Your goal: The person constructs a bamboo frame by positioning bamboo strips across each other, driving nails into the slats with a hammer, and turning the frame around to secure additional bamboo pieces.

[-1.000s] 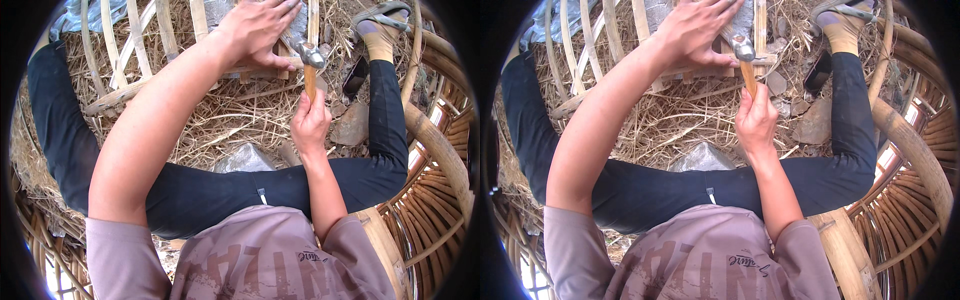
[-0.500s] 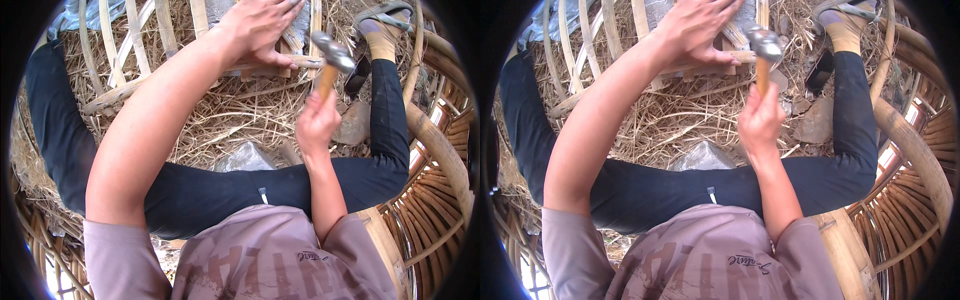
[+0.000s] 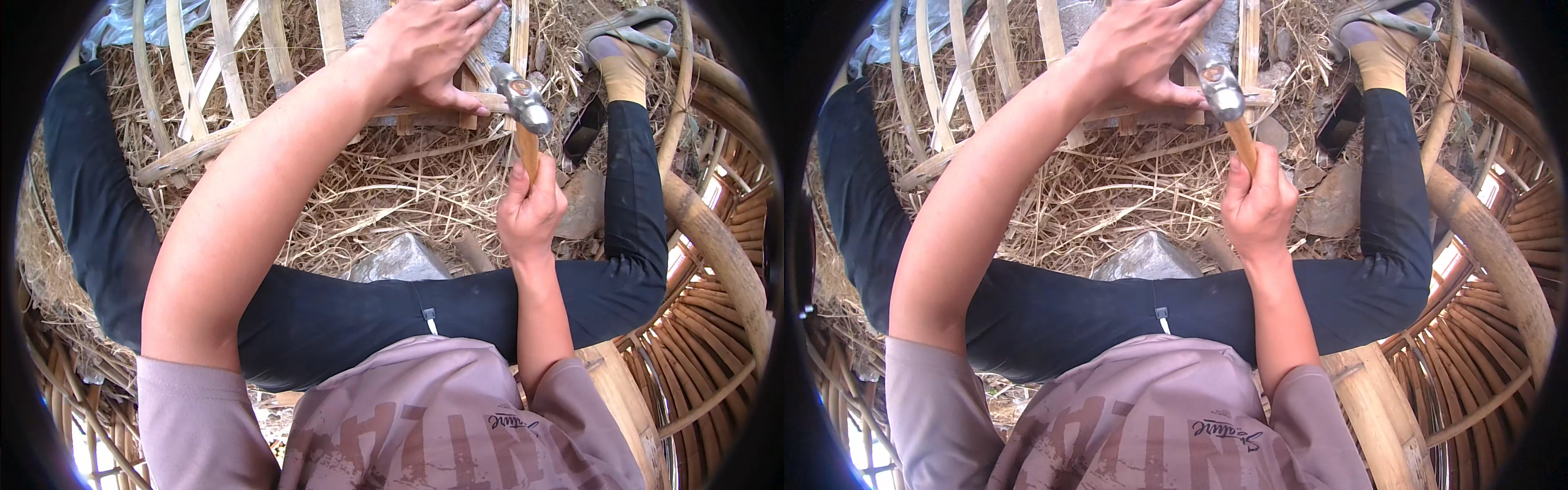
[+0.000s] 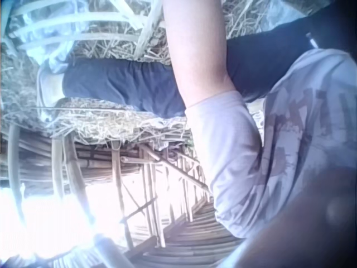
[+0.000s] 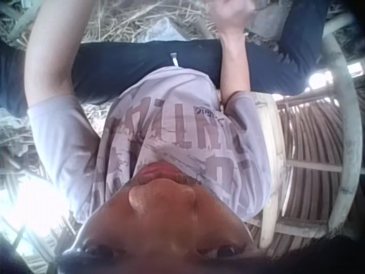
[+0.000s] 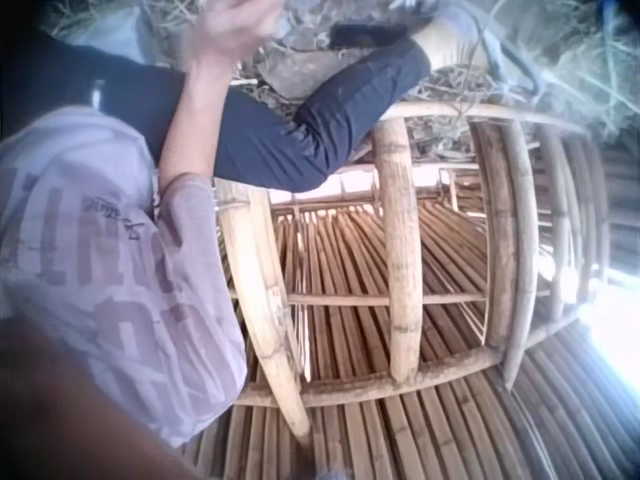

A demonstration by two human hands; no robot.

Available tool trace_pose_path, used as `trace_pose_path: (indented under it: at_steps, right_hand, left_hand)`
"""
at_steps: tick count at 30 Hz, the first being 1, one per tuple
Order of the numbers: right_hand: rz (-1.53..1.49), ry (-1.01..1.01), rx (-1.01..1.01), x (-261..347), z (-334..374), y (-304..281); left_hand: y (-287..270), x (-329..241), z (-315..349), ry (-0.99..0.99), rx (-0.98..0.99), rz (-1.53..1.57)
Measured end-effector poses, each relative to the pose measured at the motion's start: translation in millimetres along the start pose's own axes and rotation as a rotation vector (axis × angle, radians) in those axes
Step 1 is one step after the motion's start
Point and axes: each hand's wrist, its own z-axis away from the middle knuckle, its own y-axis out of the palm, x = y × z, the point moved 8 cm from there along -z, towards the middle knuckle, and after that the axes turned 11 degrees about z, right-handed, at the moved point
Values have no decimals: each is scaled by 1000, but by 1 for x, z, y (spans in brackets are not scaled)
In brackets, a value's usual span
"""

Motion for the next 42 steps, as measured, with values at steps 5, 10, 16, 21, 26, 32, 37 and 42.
trace_pose_path:
  at_steps: [5,10,16,21,26,32,37,42]
  right_hand:
    - [33,131,173,-14,0,30]
    - [-207,-57,-137,0,11,14]
    - [-50,110,128,7,-6,32]
    - [-116,9,-84,6,4,24]
    - [-233,-34,-211,8,13,5]
    - [-264,58,-234,1,11,14]
    - [-82,55,-241,-9,1,14]
    - [-148,82,-230,-10,14,16]
  left_hand:
    - [2,-1,-1,-2,19,-20]
    - [1,0,-5,-6,25,3]
    - [-2,0,-8,4,61,-107]
    - [8,5,-9,5,47,-66]
    - [8,3,-5,10,76,-91]
    - [12,-4,-2,4,100,-136]
    - [13,-2,-13,25,36,-168]
    - [11,-4,-4,36,97,-86]
